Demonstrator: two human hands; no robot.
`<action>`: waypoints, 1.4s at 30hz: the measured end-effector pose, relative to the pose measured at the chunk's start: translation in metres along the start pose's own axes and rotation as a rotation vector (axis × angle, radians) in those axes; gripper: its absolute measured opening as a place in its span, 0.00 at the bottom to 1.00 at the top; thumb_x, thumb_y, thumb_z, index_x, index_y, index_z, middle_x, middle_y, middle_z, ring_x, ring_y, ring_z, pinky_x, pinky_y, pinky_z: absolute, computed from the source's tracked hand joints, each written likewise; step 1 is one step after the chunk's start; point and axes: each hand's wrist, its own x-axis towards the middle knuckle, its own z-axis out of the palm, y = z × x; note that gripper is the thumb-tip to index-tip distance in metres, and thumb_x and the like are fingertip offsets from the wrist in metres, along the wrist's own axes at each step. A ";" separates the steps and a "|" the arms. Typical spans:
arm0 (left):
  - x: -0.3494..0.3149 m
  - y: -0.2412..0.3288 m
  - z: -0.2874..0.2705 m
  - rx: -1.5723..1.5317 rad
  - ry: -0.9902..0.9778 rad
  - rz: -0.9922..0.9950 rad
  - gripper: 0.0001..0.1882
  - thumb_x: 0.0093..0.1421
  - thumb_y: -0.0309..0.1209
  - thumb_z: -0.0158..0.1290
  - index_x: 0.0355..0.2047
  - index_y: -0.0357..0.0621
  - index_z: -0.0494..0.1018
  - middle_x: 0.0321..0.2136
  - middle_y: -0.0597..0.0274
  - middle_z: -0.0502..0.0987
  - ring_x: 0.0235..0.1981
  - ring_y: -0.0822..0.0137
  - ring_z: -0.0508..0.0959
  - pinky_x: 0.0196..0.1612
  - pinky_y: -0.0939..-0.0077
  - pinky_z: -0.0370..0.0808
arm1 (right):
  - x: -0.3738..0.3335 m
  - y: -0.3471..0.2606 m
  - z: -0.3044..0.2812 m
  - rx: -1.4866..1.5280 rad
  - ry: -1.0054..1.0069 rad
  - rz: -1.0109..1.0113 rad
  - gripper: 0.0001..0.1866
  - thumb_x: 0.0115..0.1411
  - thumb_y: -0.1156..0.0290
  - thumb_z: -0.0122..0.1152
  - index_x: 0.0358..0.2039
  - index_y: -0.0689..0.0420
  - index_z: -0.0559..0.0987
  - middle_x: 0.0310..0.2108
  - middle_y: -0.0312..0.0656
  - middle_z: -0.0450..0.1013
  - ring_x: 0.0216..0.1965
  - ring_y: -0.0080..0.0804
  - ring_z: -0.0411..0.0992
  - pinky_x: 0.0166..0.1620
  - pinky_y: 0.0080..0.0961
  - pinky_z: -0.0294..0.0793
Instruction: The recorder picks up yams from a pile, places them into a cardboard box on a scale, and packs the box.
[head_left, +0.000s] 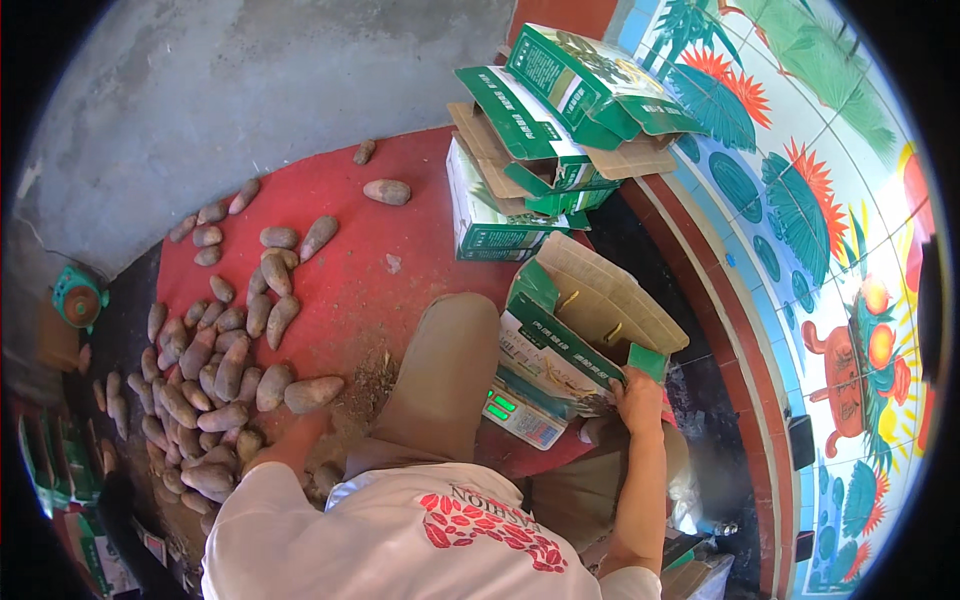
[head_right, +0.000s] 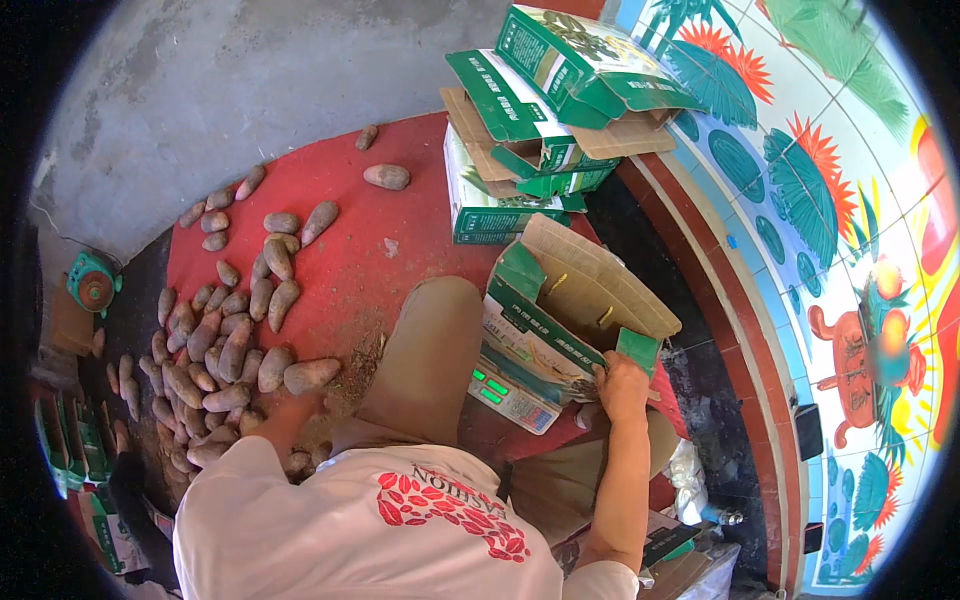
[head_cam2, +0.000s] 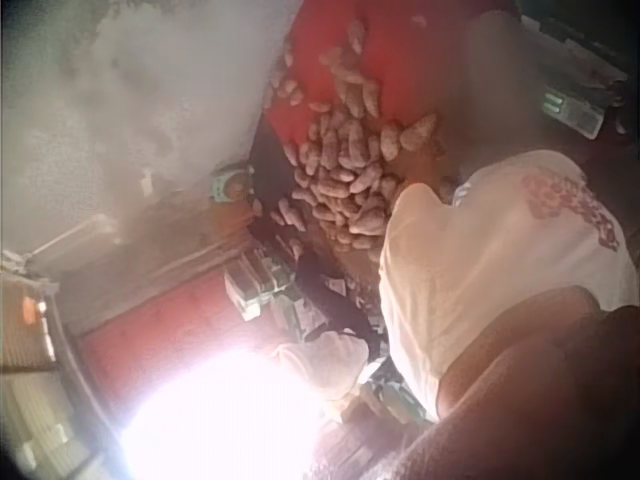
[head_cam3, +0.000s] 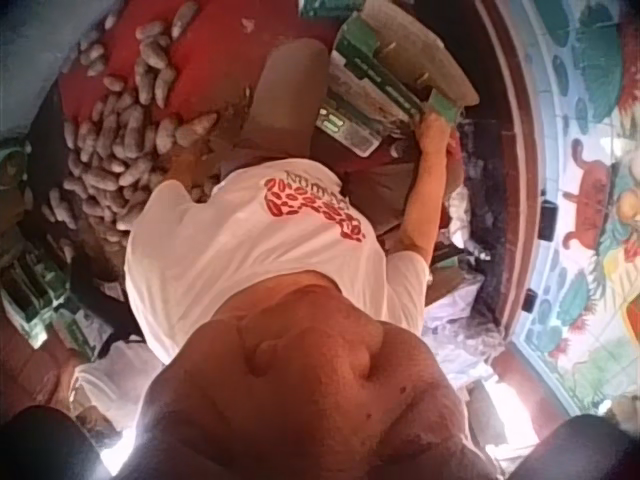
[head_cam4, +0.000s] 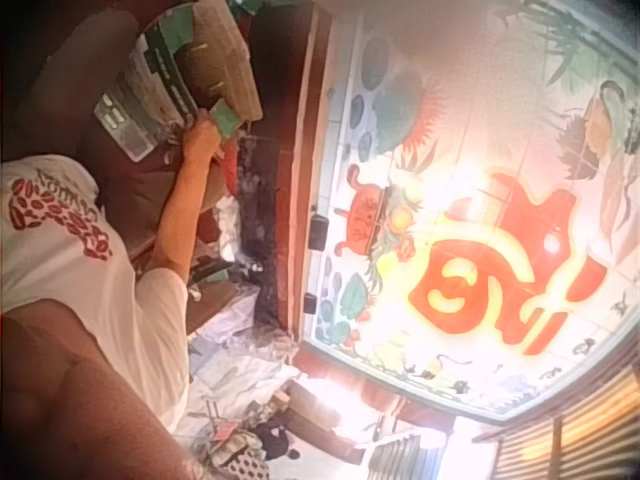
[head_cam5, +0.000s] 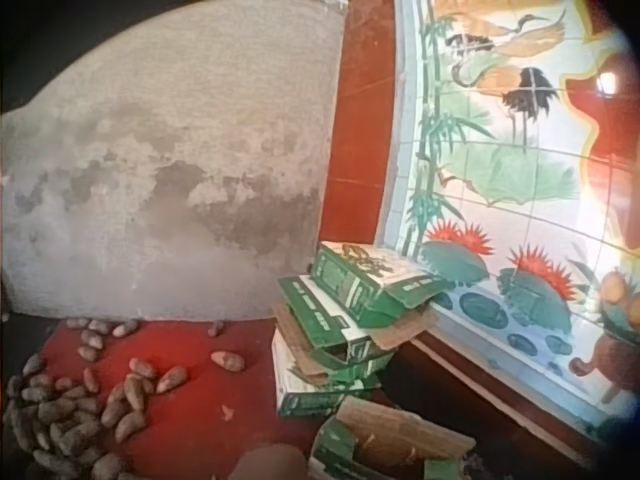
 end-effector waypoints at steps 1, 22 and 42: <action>-0.016 -0.002 0.016 0.136 -0.002 0.051 0.22 0.46 0.37 0.58 0.43 0.43 0.75 0.42 0.50 0.77 0.42 0.53 0.77 0.44 0.59 0.74 | -0.003 0.002 -0.001 -0.005 -0.004 0.018 0.08 0.49 0.69 0.63 0.28 0.58 0.75 0.28 0.48 0.74 0.32 0.48 0.73 0.36 0.39 0.71; -0.147 -0.062 0.195 -0.002 0.105 -0.405 0.18 0.60 0.36 0.46 0.51 0.56 0.67 0.50 0.58 0.67 0.53 0.54 0.69 0.46 0.57 0.72 | 0.007 0.007 0.004 -0.049 -0.075 0.097 0.16 0.50 0.65 0.63 0.39 0.56 0.76 0.31 0.55 0.74 0.35 0.55 0.72 0.37 0.43 0.71; -0.142 -0.062 0.176 0.035 -0.104 -0.194 0.14 0.53 0.36 0.53 0.39 0.47 0.78 0.41 0.57 0.78 0.44 0.59 0.77 0.47 0.66 0.73 | 0.011 0.006 0.007 -0.077 -0.086 0.132 0.17 0.50 0.63 0.63 0.39 0.57 0.77 0.30 0.56 0.73 0.35 0.55 0.72 0.38 0.43 0.71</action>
